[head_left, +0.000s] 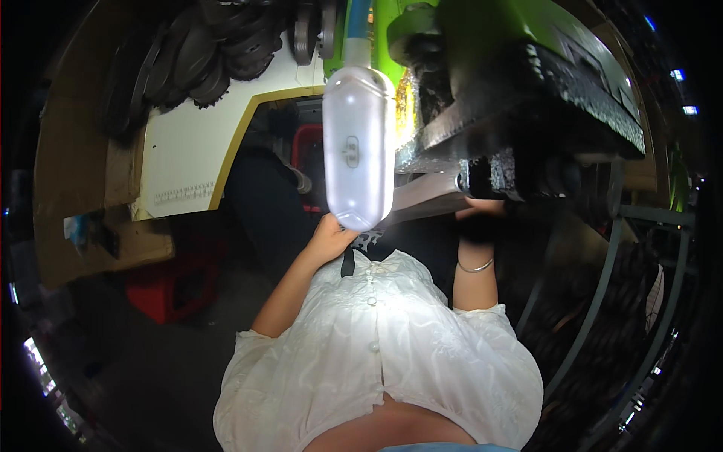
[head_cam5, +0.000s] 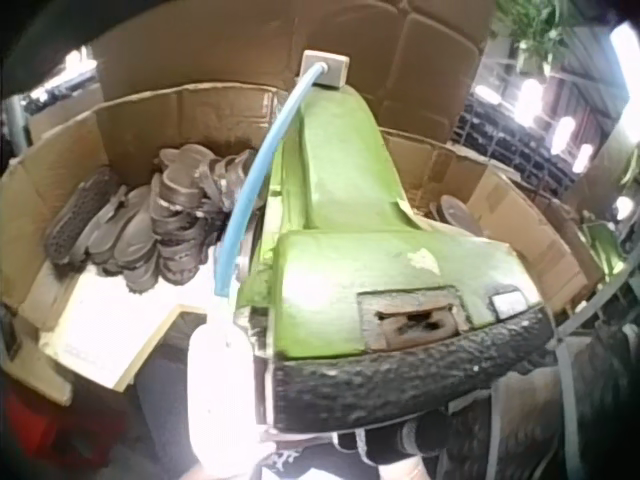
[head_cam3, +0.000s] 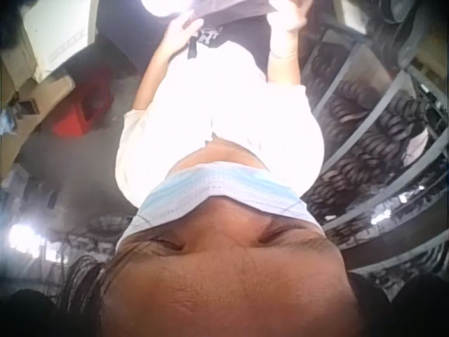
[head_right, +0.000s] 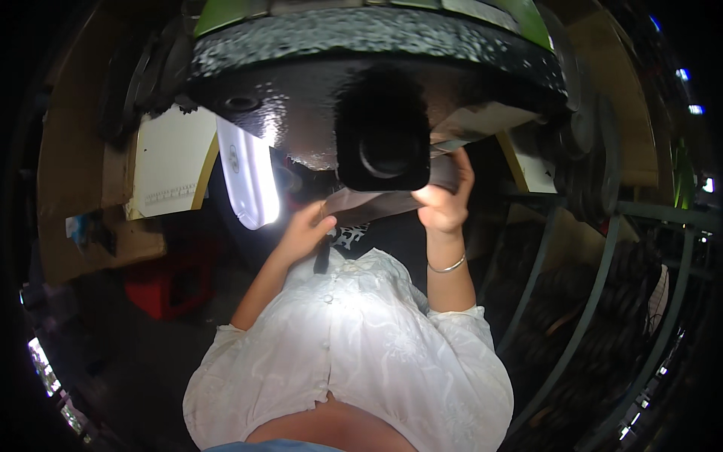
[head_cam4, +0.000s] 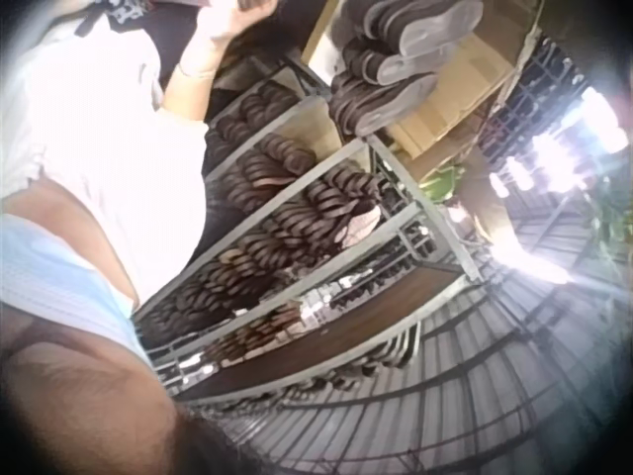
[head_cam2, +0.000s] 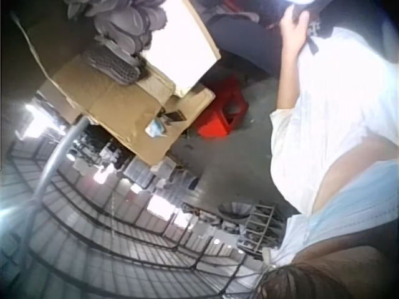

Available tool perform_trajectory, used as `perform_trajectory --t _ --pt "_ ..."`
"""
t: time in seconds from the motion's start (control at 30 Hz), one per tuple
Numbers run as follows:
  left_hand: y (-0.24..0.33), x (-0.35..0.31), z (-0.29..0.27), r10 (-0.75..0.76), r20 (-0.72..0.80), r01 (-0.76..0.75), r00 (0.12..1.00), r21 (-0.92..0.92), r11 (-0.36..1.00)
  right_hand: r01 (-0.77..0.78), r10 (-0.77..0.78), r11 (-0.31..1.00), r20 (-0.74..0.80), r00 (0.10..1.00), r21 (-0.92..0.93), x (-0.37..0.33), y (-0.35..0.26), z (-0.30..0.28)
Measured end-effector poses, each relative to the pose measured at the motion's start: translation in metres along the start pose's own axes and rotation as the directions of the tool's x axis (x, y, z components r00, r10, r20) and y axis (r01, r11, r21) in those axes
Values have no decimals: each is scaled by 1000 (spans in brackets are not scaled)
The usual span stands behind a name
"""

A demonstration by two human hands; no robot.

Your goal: The person uses a green electric grinding machine to smooth the sole of a dark-colored shoe. They repeatedly pick up shoes from a nearby pile, press the soles against the rotating grinding wheel, and then place the shoes back down. The process is repeated for multiple shoes throughout the video.

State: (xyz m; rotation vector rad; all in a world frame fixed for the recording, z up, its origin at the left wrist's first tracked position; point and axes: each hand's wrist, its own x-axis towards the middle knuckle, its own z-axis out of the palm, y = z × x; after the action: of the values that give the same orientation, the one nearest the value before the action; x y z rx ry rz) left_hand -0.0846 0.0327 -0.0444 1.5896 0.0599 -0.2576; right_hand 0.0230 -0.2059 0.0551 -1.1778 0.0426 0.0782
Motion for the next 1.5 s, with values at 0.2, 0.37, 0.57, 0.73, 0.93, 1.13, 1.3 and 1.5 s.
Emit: perform_trajectory --t 0.2,0.37,0.57,0.73,0.93,1.13,1.3,1.5 --pt "12 3 22 6 -240 -83 971 -310 947 249 -277 872 6 961 421 -6 -2 4" --pt "12 16 20 238 -386 -228 891 71 971 298 -302 863 -57 952 407 -19 18 -14" --pt "50 32 5 -251 -146 172 957 -410 896 309 -318 847 -54 947 433 -18 9 -5" --pt "95 18 22 277 13 -273 961 -121 954 268 -327 899 122 937 347 -20 3 4" --pt "81 9 19 462 197 -502 865 353 790 260 -335 930 306 891 259 -25 12 0" --pt "52 11 28 400 -167 -326 901 348 879 369 -360 927 442 822 69 -38 15 24" --pt "60 33 15 220 -148 -241 964 -145 960 260 -338 937 407 849 234 -36 16 24" --pt "114 15 33 381 -16 -376 924 -204 904 245 -269 963 436 859 112 -35 27 26"
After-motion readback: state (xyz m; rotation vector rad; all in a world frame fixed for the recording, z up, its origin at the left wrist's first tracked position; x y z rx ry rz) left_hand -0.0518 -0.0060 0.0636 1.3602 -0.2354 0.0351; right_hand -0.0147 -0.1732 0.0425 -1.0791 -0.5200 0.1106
